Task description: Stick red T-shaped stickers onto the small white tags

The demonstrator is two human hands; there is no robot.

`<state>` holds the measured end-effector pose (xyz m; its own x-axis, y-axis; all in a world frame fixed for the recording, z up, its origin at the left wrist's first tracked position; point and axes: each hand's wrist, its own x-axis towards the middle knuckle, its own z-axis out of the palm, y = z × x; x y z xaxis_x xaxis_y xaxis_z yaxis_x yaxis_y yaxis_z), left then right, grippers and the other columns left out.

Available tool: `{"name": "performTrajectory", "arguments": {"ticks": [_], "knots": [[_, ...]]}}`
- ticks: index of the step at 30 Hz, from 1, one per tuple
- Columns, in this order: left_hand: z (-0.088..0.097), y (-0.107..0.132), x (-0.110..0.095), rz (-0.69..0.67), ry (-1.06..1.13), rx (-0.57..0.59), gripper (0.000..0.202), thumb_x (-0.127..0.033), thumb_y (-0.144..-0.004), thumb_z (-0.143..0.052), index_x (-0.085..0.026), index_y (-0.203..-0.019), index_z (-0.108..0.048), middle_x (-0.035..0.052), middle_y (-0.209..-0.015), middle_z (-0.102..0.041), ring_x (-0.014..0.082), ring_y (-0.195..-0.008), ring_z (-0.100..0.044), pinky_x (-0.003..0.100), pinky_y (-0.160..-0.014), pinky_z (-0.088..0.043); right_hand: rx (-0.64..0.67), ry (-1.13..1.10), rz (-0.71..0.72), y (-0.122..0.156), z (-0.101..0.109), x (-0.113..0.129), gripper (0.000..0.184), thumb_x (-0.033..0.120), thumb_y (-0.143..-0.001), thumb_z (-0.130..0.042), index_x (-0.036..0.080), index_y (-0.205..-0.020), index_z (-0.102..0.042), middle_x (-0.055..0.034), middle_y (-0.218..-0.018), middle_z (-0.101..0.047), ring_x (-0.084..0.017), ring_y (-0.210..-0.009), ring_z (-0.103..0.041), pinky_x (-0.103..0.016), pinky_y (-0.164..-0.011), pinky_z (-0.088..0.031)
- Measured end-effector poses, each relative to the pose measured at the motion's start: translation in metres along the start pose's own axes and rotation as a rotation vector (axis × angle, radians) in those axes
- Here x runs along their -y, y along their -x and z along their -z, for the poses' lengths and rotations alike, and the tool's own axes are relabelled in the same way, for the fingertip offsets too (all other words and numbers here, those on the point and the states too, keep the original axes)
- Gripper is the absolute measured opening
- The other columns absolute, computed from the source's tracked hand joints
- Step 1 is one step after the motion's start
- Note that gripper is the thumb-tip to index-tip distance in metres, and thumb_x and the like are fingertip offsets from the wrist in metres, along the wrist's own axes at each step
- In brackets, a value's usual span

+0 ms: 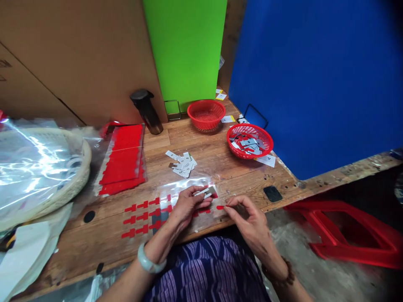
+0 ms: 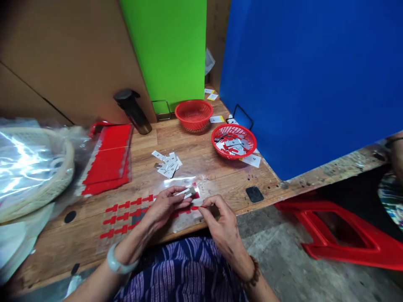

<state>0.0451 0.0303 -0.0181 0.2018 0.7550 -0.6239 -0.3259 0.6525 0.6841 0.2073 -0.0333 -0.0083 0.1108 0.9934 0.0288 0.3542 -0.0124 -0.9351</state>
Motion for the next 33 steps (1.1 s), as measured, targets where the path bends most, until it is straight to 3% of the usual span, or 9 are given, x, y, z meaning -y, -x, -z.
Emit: {"name": "performTrajectory", "arguments": {"ticks": [5, 10, 21, 33], "knots": [[0.017, 0.034, -0.007, 0.069, 0.038, 0.026, 0.026, 0.006, -0.07, -0.058, -0.009, -0.092, -0.055, 0.0118, -0.072, -0.071, 0.0168, -0.068, -0.07, 0.023, -0.069, -0.055, 0.068, -0.064, -0.025, -0.009, -0.014, 0.005, 0.008, 0.026, -0.08, -0.057, 0.02, -0.075, -0.054, 0.0006, -0.077, -0.058, -0.015, -0.076, -0.055, -0.027, -0.071, -0.04], [0.026, 0.051, -0.003, 0.1, 0.03, 0.028, 0.03, 0.004, -0.071, -0.059, -0.007, -0.098, -0.054, 0.0137, -0.073, -0.071, 0.0163, -0.067, -0.07, 0.021, -0.067, -0.055, 0.185, -0.091, 0.009, -0.012, -0.028, 0.009, 0.006, 0.022, -0.08, -0.055, 0.02, -0.075, -0.053, 0.0017, -0.074, -0.057, -0.014, -0.074, -0.054, -0.025, -0.071, -0.04], [0.025, 0.053, -0.002, 0.116, -0.035, -0.008, 0.028, 0.004, -0.068, -0.062, -0.008, -0.092, -0.056, 0.0076, -0.071, -0.07, 0.0156, -0.065, -0.069, 0.021, -0.065, -0.055, 0.254, -0.059, 0.071, -0.011, -0.033, 0.008, 0.007, 0.016, -0.08, -0.054, 0.019, -0.074, -0.051, 0.0033, -0.072, -0.052, -0.011, -0.069, -0.049, -0.022, -0.066, -0.038], [0.023, 0.055, -0.004, 0.132, -0.059, 0.003, 0.037, -0.002, -0.061, -0.071, -0.01, -0.093, -0.055, 0.0087, -0.07, -0.071, 0.0161, -0.065, -0.07, 0.02, -0.065, -0.054, 0.28, -0.056, 0.076, -0.011, -0.033, 0.004, 0.008, 0.015, -0.081, -0.051, 0.019, -0.074, -0.05, 0.0032, -0.071, -0.052, -0.011, -0.068, -0.049, -0.022, -0.065, -0.037]]}}
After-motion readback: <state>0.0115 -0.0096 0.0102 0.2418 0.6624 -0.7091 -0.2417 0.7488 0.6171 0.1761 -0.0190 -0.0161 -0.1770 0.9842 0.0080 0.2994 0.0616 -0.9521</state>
